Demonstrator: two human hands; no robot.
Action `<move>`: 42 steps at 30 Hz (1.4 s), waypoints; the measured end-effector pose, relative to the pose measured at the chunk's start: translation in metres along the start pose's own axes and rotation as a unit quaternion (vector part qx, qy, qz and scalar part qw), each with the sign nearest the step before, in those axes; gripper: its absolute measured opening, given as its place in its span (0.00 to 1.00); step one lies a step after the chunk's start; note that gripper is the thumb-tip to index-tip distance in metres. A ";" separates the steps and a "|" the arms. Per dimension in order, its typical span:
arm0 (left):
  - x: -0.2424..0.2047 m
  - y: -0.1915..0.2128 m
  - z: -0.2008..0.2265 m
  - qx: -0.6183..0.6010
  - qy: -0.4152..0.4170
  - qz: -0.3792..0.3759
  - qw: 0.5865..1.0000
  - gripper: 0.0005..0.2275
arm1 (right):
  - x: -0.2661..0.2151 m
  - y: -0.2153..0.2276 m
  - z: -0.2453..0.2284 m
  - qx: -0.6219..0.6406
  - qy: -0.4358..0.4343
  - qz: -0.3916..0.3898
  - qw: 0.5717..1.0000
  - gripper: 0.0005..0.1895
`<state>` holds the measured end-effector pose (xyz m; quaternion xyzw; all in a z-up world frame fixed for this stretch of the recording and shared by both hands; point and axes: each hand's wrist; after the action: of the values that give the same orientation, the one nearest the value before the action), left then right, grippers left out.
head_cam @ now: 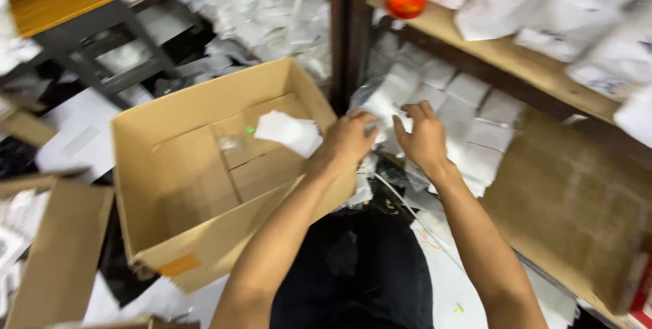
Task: The person packs small white packets into a cardboard box, securing them with rubber bands. They then move to a red basket and continue packing similar items into plastic bags, securing them with rubber bands.
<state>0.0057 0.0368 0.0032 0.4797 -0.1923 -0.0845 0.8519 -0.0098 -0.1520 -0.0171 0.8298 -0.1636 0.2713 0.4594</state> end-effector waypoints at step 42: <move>-0.107 0.098 -0.269 0.132 0.249 -0.086 0.956 0.13 | 0.066 -0.307 -0.115 0.003 -0.134 -0.524 0.841 0.60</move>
<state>0.0145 0.3346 -0.0652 0.6082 0.0582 -0.0098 0.7916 0.1684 0.1053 -0.1348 0.8215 0.2364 -0.1236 0.5040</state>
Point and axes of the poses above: each hand's wrist, its own x-axis towards the middle knuckle, its own y-axis out of the back of the hand, z = x × y, and after that the axes turned 6 degrees about x, right-handed
